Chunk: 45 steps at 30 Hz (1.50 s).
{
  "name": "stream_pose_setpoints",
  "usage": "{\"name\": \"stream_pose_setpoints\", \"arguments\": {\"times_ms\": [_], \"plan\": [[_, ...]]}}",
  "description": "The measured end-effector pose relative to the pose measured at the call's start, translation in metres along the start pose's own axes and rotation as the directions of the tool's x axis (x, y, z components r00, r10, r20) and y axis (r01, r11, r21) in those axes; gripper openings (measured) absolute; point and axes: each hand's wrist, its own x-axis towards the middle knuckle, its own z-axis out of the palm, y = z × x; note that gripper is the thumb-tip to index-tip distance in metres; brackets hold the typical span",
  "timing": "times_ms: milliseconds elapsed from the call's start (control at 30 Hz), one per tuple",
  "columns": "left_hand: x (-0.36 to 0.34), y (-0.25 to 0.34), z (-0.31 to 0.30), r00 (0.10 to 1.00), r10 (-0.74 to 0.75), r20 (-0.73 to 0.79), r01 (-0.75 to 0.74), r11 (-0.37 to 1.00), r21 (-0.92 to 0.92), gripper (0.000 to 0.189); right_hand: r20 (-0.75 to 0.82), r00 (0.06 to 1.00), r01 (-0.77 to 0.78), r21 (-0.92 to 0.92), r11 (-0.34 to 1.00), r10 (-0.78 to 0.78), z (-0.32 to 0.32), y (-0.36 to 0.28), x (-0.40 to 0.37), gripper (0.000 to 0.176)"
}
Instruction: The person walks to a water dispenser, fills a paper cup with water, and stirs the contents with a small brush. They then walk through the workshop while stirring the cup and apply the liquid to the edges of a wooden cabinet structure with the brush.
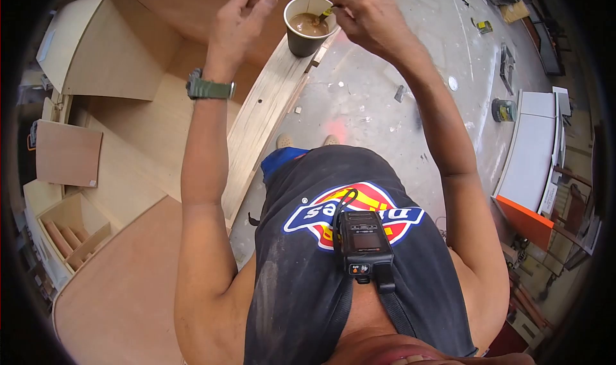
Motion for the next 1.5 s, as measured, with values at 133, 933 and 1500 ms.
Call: {"name": "stream_pose_setpoints", "arguments": {"times_ms": [133, 933, 1500], "plan": [[-0.021, -0.031, 0.018, 0.994, 0.101, 0.051, -0.102, 0.994, 0.032, 0.072, 0.106, 0.993, -0.044, 0.003, 0.999, 0.043, 0.021, 0.004, 0.018, 0.014], [-0.042, -0.035, 0.07, 0.998, -0.001, 0.061, 0.0, 1.0, 0.018, 0.068, 0.241, 0.968, 0.111, -0.147, 0.983, -0.073, 0.02, 0.0, 0.026, 0.018], [-0.046, -0.045, 0.074, 0.998, 0.029, 0.056, -0.026, 0.999, -0.04, 0.068, 0.225, 0.972, 0.056, 0.068, 0.996, -0.07, 0.028, -0.005, 0.016, 0.013]]}}
